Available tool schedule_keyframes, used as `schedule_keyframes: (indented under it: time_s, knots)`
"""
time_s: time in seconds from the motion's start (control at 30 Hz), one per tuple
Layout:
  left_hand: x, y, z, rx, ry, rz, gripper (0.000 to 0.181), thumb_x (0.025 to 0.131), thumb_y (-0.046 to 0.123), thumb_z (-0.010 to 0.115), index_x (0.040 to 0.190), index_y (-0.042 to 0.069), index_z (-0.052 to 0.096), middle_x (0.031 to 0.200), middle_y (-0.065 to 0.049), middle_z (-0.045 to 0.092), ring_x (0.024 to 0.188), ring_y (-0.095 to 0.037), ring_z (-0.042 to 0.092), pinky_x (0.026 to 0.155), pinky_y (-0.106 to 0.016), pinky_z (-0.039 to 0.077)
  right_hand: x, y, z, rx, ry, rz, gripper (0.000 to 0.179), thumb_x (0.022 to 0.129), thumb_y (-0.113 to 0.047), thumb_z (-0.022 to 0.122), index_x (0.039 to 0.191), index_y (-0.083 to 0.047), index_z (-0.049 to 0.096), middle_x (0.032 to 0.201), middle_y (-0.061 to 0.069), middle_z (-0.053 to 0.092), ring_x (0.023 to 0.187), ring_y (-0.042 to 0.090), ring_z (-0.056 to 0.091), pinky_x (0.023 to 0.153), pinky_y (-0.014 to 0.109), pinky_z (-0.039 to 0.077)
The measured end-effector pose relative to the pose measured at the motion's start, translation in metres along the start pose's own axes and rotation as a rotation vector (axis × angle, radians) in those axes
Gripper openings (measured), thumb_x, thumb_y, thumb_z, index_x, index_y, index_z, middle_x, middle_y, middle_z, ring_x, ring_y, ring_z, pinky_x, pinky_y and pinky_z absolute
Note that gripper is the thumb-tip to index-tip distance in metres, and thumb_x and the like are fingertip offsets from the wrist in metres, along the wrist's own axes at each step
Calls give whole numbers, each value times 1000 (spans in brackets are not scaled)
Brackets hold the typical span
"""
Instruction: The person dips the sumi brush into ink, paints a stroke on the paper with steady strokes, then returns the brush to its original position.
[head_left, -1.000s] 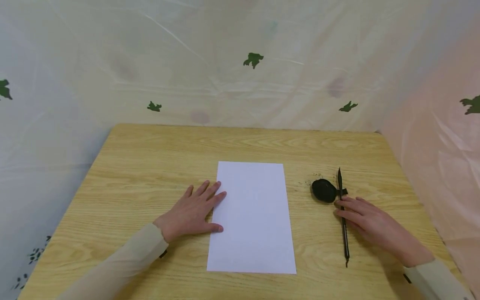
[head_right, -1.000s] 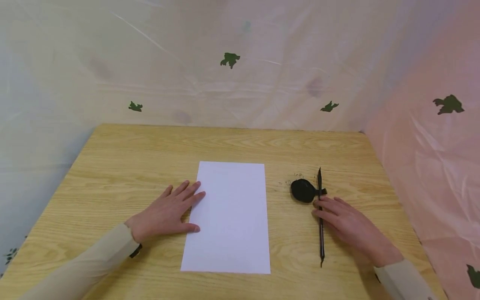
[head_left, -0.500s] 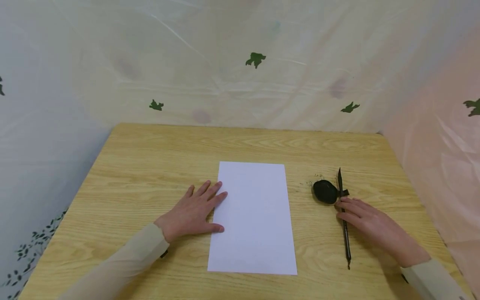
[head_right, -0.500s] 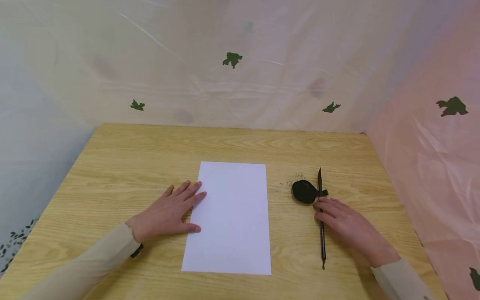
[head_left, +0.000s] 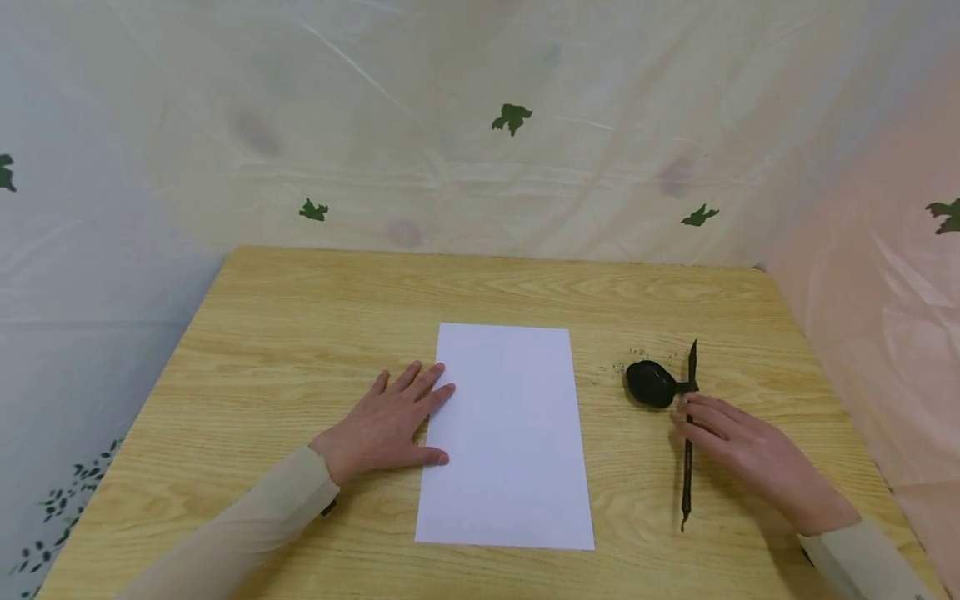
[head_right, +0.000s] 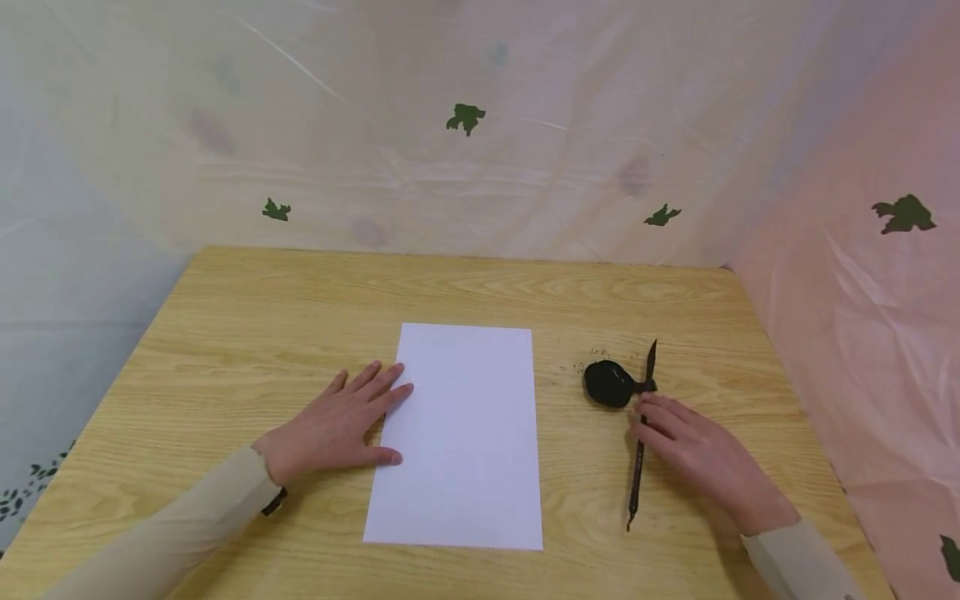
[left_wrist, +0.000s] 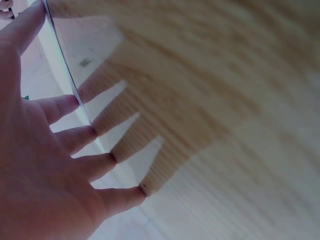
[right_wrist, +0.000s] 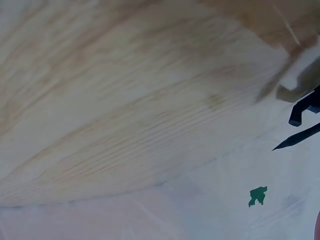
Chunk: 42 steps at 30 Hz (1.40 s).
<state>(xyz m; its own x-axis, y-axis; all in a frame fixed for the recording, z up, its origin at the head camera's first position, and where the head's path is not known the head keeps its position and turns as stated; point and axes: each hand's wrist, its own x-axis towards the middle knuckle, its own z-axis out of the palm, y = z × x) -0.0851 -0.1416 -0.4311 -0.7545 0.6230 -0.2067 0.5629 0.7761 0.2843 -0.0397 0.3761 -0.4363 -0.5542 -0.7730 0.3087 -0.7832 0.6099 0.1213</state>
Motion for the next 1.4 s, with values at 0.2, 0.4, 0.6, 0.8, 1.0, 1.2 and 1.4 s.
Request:
schedule_keyframes:
  time_s: [0.2, 0.4, 0.6, 0.8, 1.0, 1.2, 1.4]
  knots:
    - [0, 0, 1, -5, -3, -3, 95, 91, 68, 66, 163, 15, 34, 172, -10, 18, 158, -39, 11, 118, -71, 17, 2, -4, -12, -10, 68, 93, 62, 116, -19, 11, 127, -4, 70, 136, 16, 63, 129, 30, 56, 122, 20, 13]
    - [1, -1, 2, -7, -7, -5, 95, 91, 68, 66, 164, 15, 33, 172, -10, 17, 158, -39, 10, 118, -71, 16, 6, -7, -18, -19, 193, 127, 52, 117, -20, 21, 129, -4, 69, 134, 18, 65, 140, 20, 51, 119, 16, 17]
    - [0, 0, 0, -9, -8, -2, 95, 91, 68, 66, 163, 15, 34, 172, -10, 17, 158, -39, 11, 118, -71, 17, 19, -13, -23, -3, 352, 133, 44, 114, -17, 31, 122, -3, 72, 125, 19, 70, 122, 24, 64, 113, 10, 25]
    - [-1, 1, -1, -17, -6, -2, 95, 91, 67, 67, 163, 14, 35, 172, -11, 17, 157, -40, 12, 117, -72, 17, 35, -18, -25, 34, 506, 151, 39, 113, -16, 40, 111, 6, 72, 111, 23, 72, 122, 13, 64, 109, 10, 33]
    - [-1, 1, -1, -24, -5, -6, 95, 91, 67, 67, 163, 15, 34, 172, -10, 17, 158, -40, 11, 118, -72, 17, 50, -24, -30, 40, 661, 226, 38, 112, -19, 48, 103, 11, 70, 102, 25, 72, 123, 2, 61, 104, 9, 38]
    - [-1, 1, -3, -31, -10, -9, 95, 91, 67, 67, 164, 15, 33, 173, -10, 16, 158, -39, 10, 118, -72, 15, 75, -26, -33, 143, 962, 283, 32, 103, -20, 68, 95, 12, 73, 93, 25, 74, 95, 18, 75, 93, 13, 50]
    - [-2, 2, -5, -33, -11, -10, 95, 91, 66, 67, 163, 14, 34, 172, -11, 17, 158, -40, 10, 118, -72, 16, 83, -26, -31, 255, 1089, 362, 26, 98, -11, 74, 95, 14, 70, 93, 26, 73, 99, 13, 74, 88, 15, 53]
